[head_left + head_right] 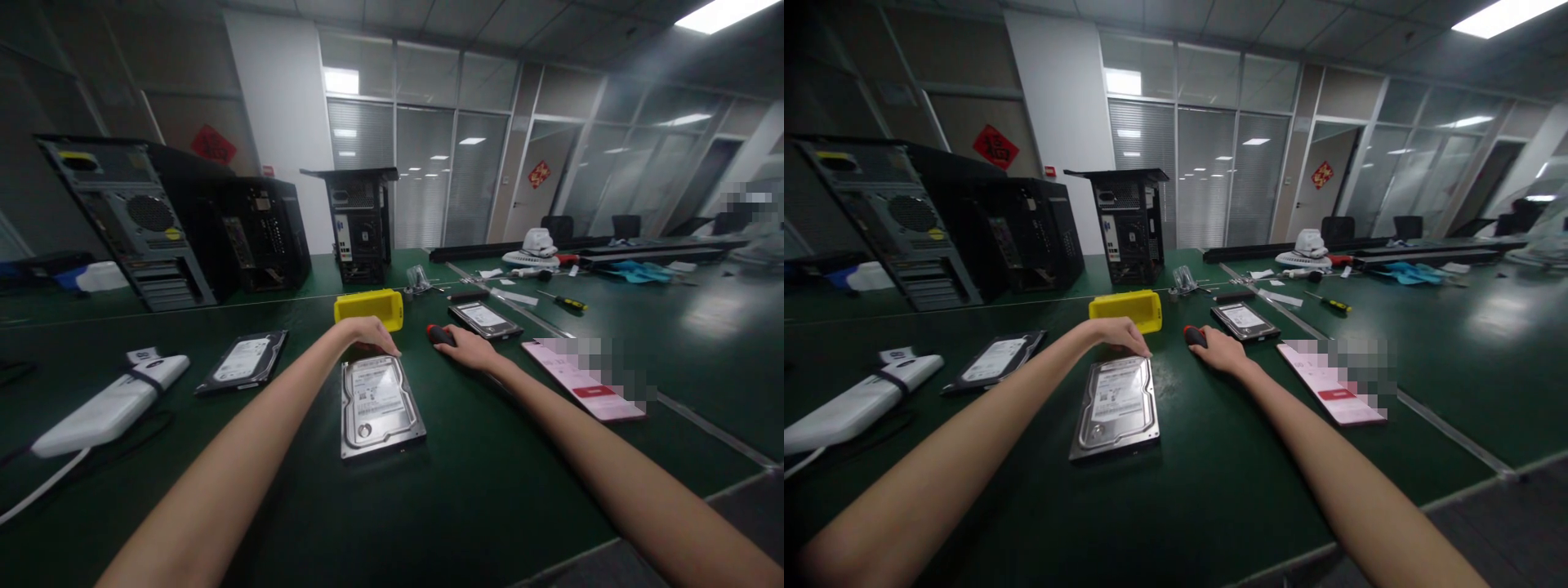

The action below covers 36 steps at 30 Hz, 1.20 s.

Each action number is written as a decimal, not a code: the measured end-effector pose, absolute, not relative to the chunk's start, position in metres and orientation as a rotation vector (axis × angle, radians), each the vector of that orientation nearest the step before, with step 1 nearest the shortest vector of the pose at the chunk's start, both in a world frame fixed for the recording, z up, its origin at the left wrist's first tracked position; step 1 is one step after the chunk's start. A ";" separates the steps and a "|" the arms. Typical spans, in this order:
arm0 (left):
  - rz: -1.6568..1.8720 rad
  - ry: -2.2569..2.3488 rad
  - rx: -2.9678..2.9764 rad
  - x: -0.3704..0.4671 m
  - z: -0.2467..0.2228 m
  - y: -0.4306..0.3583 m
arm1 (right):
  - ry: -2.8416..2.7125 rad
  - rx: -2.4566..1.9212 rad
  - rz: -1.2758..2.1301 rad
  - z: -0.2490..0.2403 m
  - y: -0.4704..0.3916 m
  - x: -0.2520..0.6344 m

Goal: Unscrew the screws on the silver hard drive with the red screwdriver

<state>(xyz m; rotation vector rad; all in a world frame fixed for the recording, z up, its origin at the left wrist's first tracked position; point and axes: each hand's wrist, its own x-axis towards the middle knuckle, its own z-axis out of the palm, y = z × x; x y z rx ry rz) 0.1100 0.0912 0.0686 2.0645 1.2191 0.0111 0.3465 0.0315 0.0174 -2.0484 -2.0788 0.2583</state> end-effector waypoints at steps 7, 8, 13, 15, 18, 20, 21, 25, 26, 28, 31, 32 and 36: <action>-0.012 1.214 2.012 0.110 0.069 0.090 | -2.084 -2.042 0.246 0.016 0.033 0.348; -0.006 1.214 1.993 0.110 0.068 0.090 | -2.086 -2.041 0.244 0.016 0.033 0.347; 0.051 1.169 1.985 0.106 0.063 0.090 | -2.084 -2.035 0.235 0.014 0.033 0.347; 0.070 1.146 2.081 0.106 0.063 0.090 | -2.084 -2.030 0.239 0.014 0.033 0.347; 0.066 1.162 2.268 0.109 0.066 0.088 | -2.082 -2.030 0.243 0.014 0.033 0.347; 0.054 1.186 2.351 0.112 0.069 0.085 | -2.080 -2.030 0.242 0.015 0.033 0.347; 0.049 1.197 2.369 0.114 0.070 0.084 | -2.079 -2.031 0.241 0.015 0.033 0.347; 0.055 1.223 2.315 0.116 0.071 0.082 | -2.078 -2.033 0.241 0.015 0.033 0.347; 0.064 1.220 2.284 0.115 0.070 0.083 | -2.079 -2.031 0.241 0.015 0.033 0.347; 0.083 1.193 2.221 0.113 0.067 0.085 | -2.081 -2.028 0.241 0.015 0.033 0.347; 0.093 1.152 2.156 0.109 0.062 0.089 | -2.083 -2.027 0.238 0.015 0.032 0.347; 0.094 1.146 2.143 0.108 0.061 0.090 | -2.083 -2.027 0.238 0.015 0.032 0.347; 0.092 1.159 2.092 0.106 0.059 0.092 | -2.085 -2.028 0.238 0.015 0.032 0.347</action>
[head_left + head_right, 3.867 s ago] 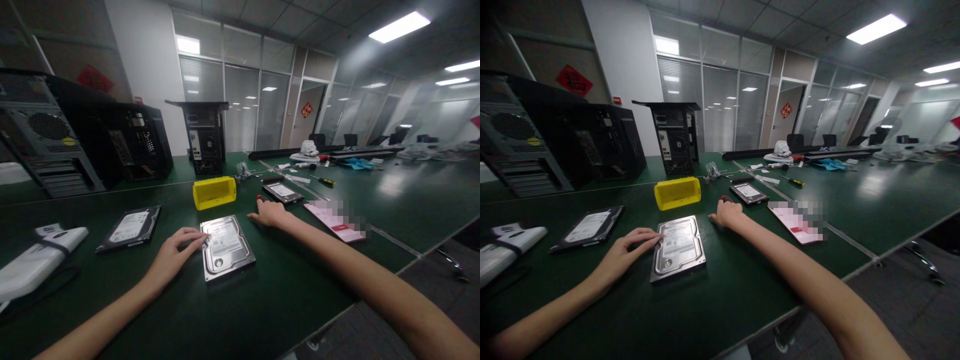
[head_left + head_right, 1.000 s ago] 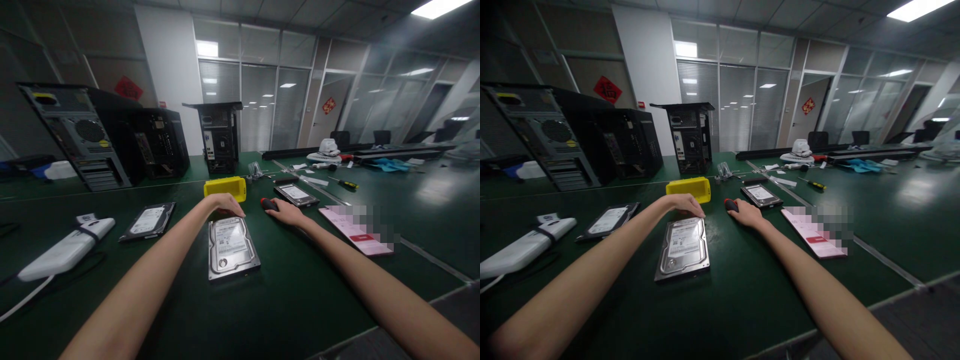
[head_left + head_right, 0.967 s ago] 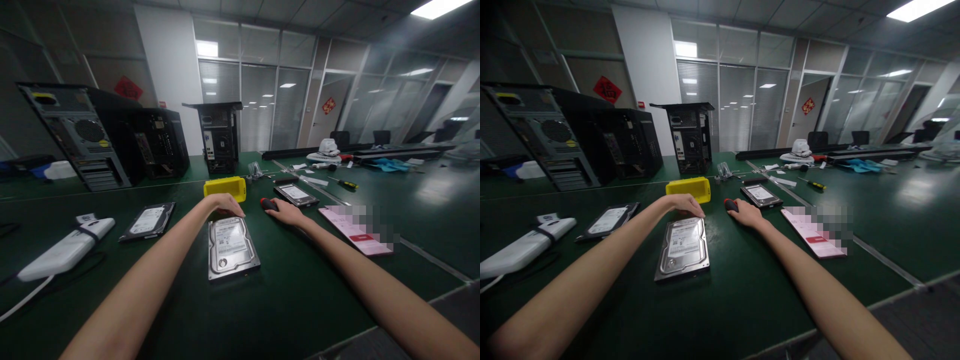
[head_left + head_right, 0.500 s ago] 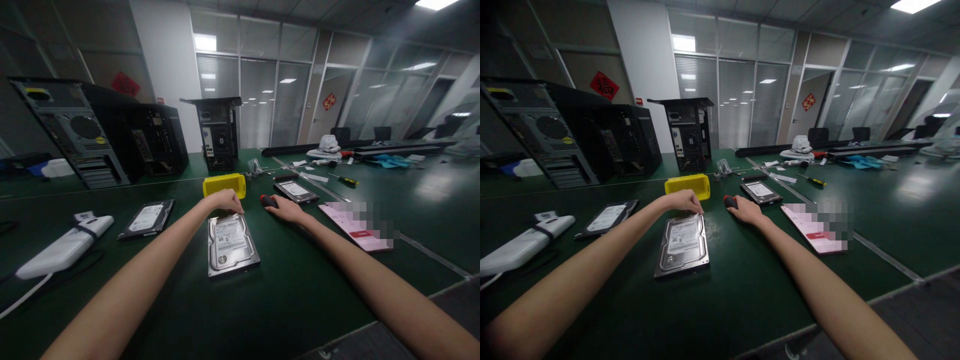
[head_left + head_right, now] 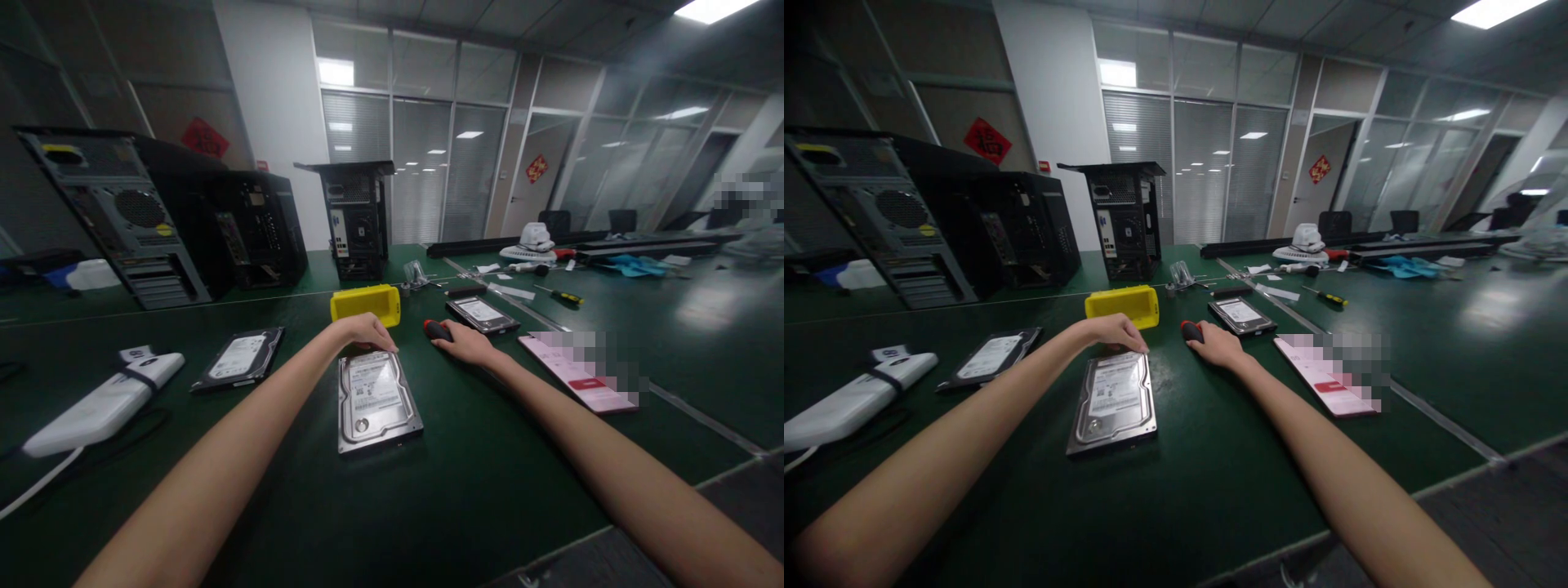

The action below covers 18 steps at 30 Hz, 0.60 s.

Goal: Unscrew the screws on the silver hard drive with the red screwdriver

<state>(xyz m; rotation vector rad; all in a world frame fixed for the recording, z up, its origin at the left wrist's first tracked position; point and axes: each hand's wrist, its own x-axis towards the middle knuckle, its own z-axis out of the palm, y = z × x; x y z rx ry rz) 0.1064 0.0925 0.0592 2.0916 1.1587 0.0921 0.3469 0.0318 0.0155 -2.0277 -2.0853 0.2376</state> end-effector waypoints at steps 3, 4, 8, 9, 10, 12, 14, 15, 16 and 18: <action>0.103 1.165 2.085 0.107 0.059 0.092 | -2.086 -2.028 0.229 0.015 0.032 0.347; 0.108 1.164 2.094 0.107 0.060 0.091 | -2.086 -2.028 0.225 0.014 0.032 0.347; 0.114 1.161 2.066 0.107 0.062 0.087 | -2.091 -2.028 0.218 0.014 0.033 0.347; 0.120 1.161 2.038 0.106 0.063 0.086 | -2.092 -2.029 0.218 0.014 0.033 0.347; 0.129 1.167 2.010 0.106 0.064 0.084 | -2.093 -2.030 0.219 0.014 0.033 0.348; 0.153 1.187 1.980 0.106 0.064 0.082 | -2.092 -2.033 0.223 0.014 0.033 0.347; 0.170 1.208 1.984 0.106 0.062 0.082 | -2.092 -2.033 0.226 0.014 0.033 0.347; 0.174 1.210 1.989 0.106 0.061 0.082 | -2.092 -2.033 0.228 0.014 0.033 0.347; 0.179 1.208 1.993 0.106 0.060 0.082 | -2.092 -2.034 0.229 0.015 0.032 0.347; 0.194 1.198 1.992 0.105 0.057 0.082 | -2.092 -2.037 0.231 0.015 0.032 0.346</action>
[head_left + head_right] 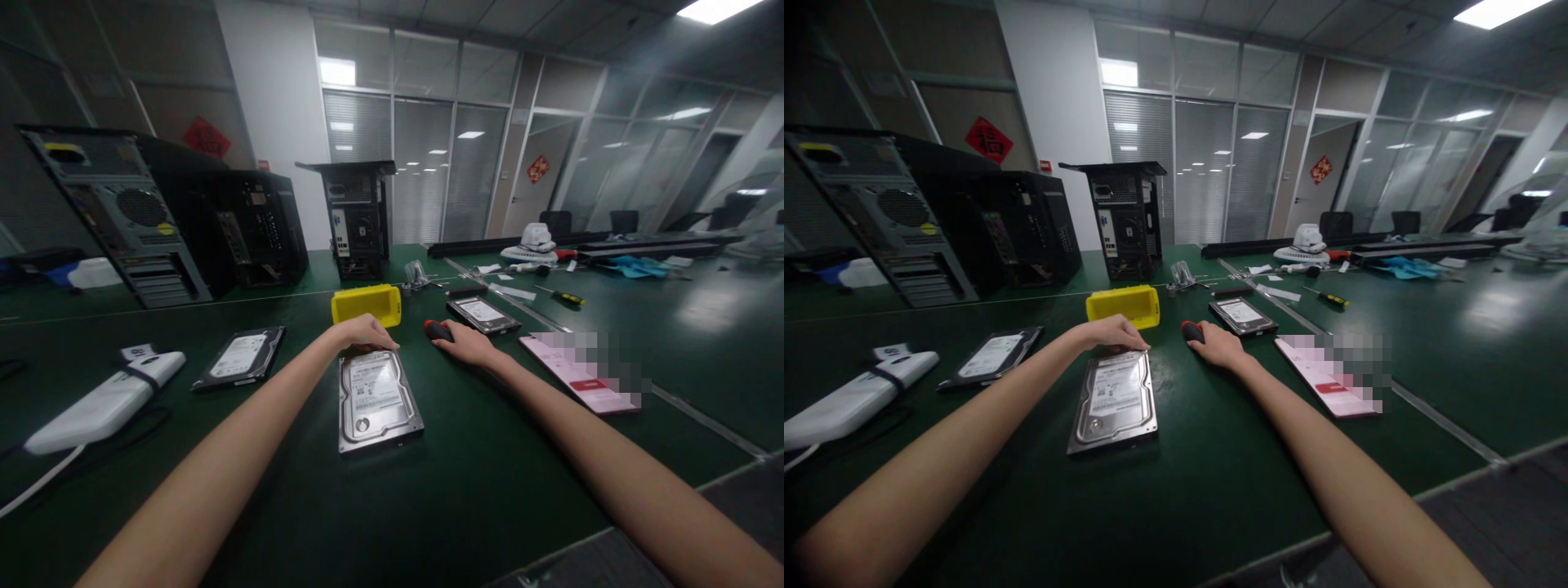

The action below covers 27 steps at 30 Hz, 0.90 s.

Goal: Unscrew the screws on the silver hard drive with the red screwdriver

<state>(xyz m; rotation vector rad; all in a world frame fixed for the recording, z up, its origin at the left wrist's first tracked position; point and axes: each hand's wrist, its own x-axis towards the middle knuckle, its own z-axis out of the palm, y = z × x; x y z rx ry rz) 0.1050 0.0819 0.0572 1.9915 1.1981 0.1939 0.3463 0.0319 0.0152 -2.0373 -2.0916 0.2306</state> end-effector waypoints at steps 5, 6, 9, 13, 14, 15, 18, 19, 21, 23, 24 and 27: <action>0.244 1.198 1.994 0.103 0.054 0.078 | -2.094 -2.043 0.236 0.018 0.030 0.345; 0.248 1.195 1.995 0.103 0.054 0.077 | -2.094 -2.043 0.237 0.018 0.030 0.345; 0.269 1.182 1.994 0.104 0.053 0.077 | -2.093 -2.044 0.243 0.020 0.029 0.344; 0.280 1.180 2.003 0.105 0.050 0.079 | -2.085 -2.038 0.254 0.020 0.029 0.344; 0.276 1.188 2.006 0.105 0.050 0.080 | -2.079 -2.036 0.258 0.019 0.029 0.344; 0.273 1.196 2.010 0.105 0.049 0.080 | -2.071 -2.034 0.263 0.019 0.029 0.344; 0.274 1.204 2.035 0.105 0.047 0.081 | -2.029 -2.019 0.286 0.018 0.028 0.343; 0.282 1.198 2.048 0.104 0.047 0.081 | -2.008 -2.008 0.298 0.018 0.028 0.343; 0.300 1.189 2.070 0.103 0.045 0.081 | -1.954 -1.977 0.325 0.019 0.028 0.342; 0.311 1.183 2.081 0.102 0.043 0.082 | -1.881 -1.926 0.361 0.022 0.029 0.341; 0.313 1.178 2.082 0.102 0.043 0.082 | -1.839 -1.892 0.387 0.025 0.029 0.341; 0.330 1.171 2.080 0.101 0.042 0.079 | -1.718 -1.752 0.515 0.042 0.031 0.339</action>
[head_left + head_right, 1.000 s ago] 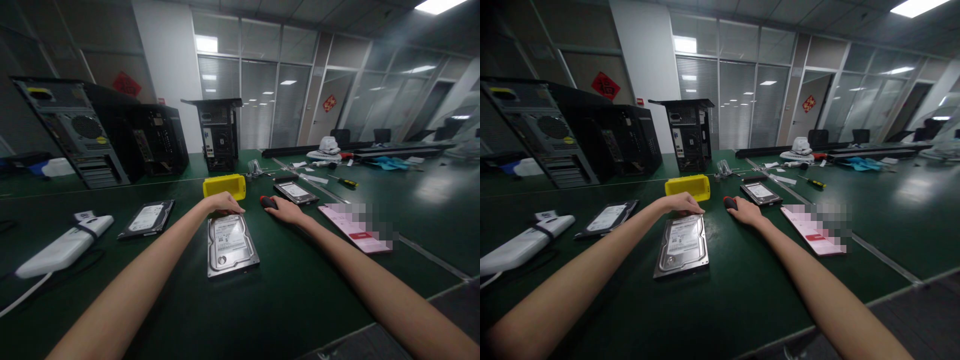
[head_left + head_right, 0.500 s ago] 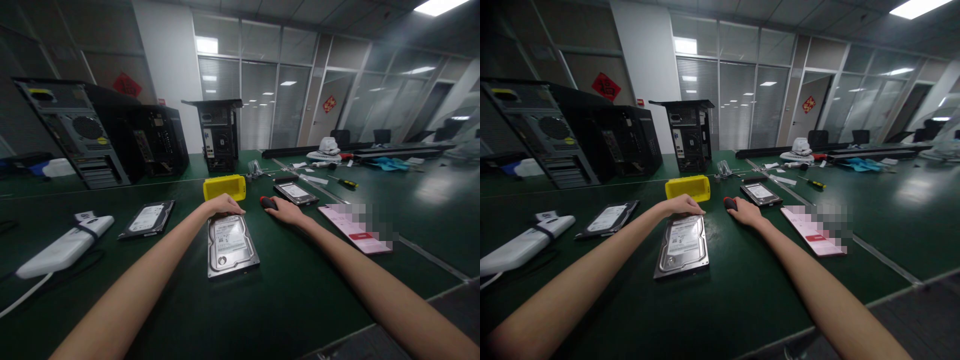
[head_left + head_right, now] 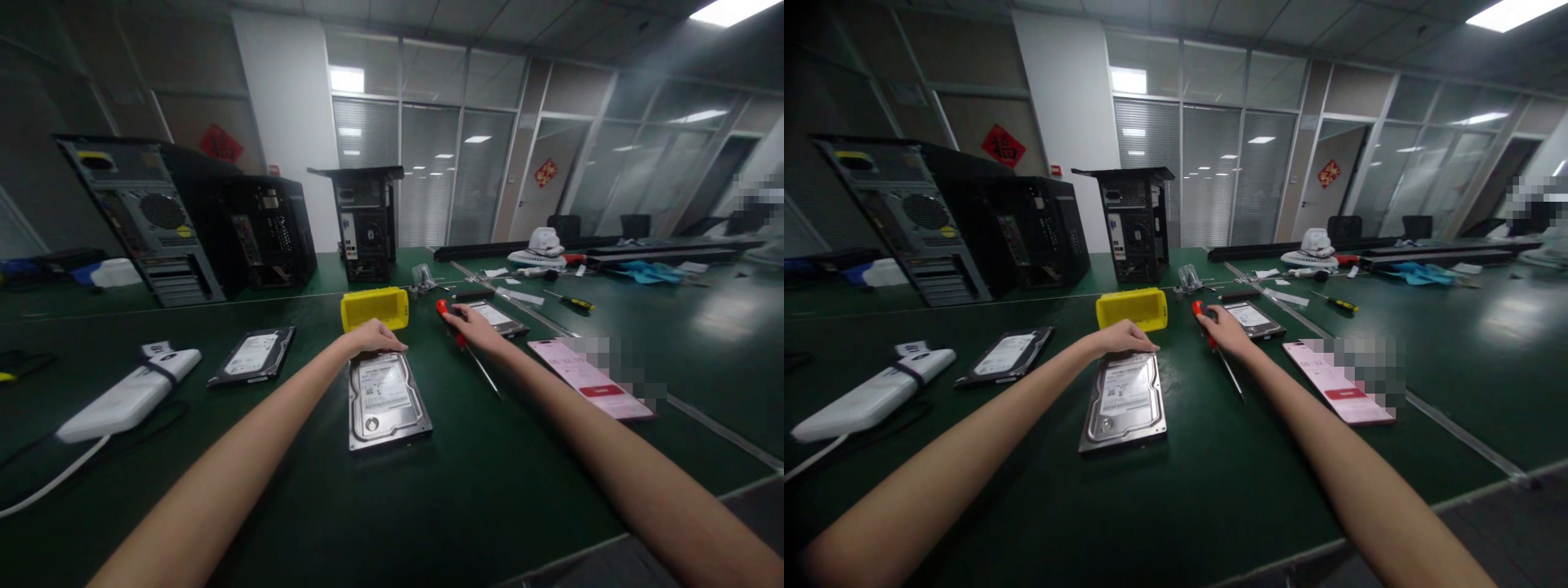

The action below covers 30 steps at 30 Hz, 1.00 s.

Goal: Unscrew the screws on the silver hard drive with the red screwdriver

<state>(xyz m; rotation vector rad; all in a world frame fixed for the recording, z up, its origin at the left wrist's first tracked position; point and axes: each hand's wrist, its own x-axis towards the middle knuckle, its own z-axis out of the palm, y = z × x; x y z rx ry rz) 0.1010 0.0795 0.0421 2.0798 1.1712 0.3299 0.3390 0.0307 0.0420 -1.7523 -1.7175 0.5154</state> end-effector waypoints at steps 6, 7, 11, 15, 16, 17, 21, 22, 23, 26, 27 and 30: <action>0.399 1.202 1.971 0.101 0.041 0.069 | -1.445 -0.989 0.993 0.106 0.033 0.324; 0.413 1.203 1.954 0.101 0.041 0.068 | -1.441 -0.902 1.022 0.119 0.033 0.319; 0.451 1.207 1.924 0.100 0.039 0.065 | -1.459 -0.719 0.928 0.161 0.035 0.298; 0.458 1.205 1.915 0.100 0.037 0.066 | -1.526 -0.653 0.797 0.177 0.042 0.282; 0.458 1.206 1.914 0.100 0.037 0.066 | -1.546 -0.662 0.771 0.177 0.045 0.280; 0.461 1.208 1.912 0.100 0.037 0.066 | -1.569 -0.679 0.746 0.176 0.048 0.278; 0.499 1.181 1.925 0.098 0.032 0.068 | -1.636 -0.750 0.686 0.164 0.055 0.271; 0.511 1.162 1.939 0.098 0.031 0.068 | -1.642 -0.757 0.677 0.162 0.055 0.270; 0.519 1.142 1.956 0.097 0.030 0.069 | -1.647 -0.761 0.671 0.160 0.054 0.270; 0.524 1.112 2.002 0.096 0.028 0.069 | -1.678 -0.774 0.676 0.158 0.050 0.271; 0.526 1.114 2.011 0.096 0.028 0.069 | -1.694 -0.780 0.685 0.158 0.048 0.272; 0.531 1.125 2.025 0.095 0.029 0.068 | -1.731 -0.797 0.719 0.159 0.045 0.275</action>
